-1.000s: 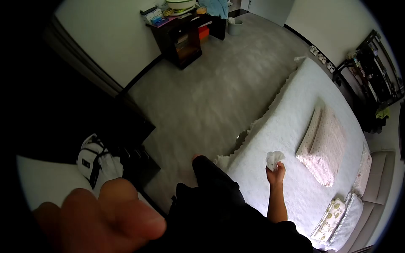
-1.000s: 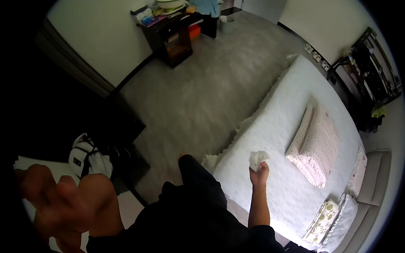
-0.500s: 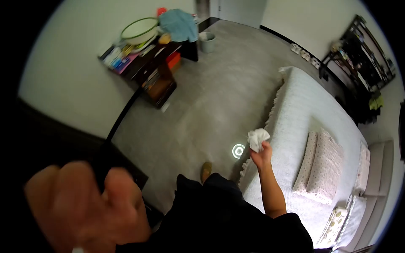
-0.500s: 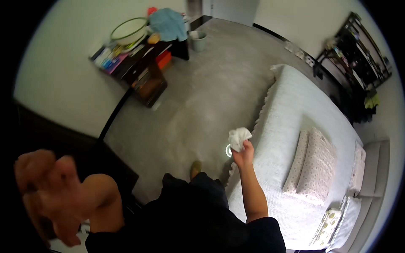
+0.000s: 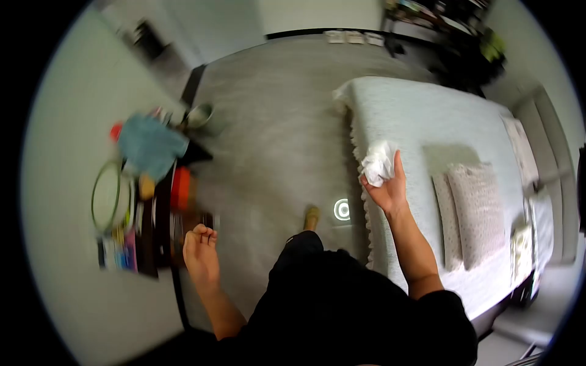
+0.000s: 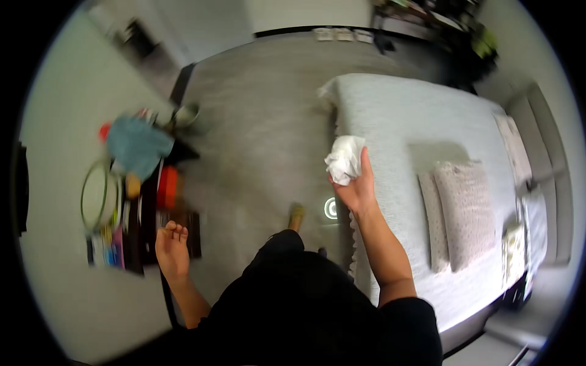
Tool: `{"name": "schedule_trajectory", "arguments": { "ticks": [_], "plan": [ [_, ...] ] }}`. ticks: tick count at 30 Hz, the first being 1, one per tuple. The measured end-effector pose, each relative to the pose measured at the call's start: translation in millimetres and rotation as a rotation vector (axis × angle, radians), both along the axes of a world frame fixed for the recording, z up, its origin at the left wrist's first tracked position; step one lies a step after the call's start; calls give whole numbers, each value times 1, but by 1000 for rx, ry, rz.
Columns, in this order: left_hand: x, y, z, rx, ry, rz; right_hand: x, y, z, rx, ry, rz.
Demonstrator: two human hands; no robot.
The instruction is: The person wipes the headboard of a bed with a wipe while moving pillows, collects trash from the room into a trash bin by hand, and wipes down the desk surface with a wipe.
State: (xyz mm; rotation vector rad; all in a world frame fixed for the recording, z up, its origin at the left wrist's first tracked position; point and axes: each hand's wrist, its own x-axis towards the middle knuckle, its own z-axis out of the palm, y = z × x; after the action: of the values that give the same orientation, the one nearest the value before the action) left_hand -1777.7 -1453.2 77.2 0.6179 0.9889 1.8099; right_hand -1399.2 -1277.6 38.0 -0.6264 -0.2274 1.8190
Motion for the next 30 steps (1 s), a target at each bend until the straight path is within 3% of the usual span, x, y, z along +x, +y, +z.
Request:
{"name": "schedule_trajectory", "arguments": {
  "ticks": [2,4,5,7,10,12,16,18,21,23,28,30],
  "plan": [
    [-4,126,-7,127,64,-170,8,41,13,-23,-37,-185],
    [13,201,2,131,91,-266,13,72,11,-33,-41,-244],
    [28,249,37,135,122,-333,22,92,34,-45,-21,-295],
    [78,328,55,157,177,-516,40,128,32,-60,-4,-370],
    [136,435,52,237,163,-908,64,201,10,138,66,-346],
    [165,485,54,137,300,-968,73,250,11,204,105,-356],
    [204,589,45,-11,390,-850,91,384,17,225,135,-402],
    [206,647,42,-99,271,-805,97,451,25,248,58,-415],
    [199,733,33,-155,181,-703,104,552,28,330,-22,-310],
    [207,795,23,-132,168,-617,102,611,27,271,102,-193],
    [256,958,-25,-53,216,-290,29,741,18,246,48,109],
    [270,1016,-34,-41,255,-377,7,791,10,326,-154,138]
  ]
}}
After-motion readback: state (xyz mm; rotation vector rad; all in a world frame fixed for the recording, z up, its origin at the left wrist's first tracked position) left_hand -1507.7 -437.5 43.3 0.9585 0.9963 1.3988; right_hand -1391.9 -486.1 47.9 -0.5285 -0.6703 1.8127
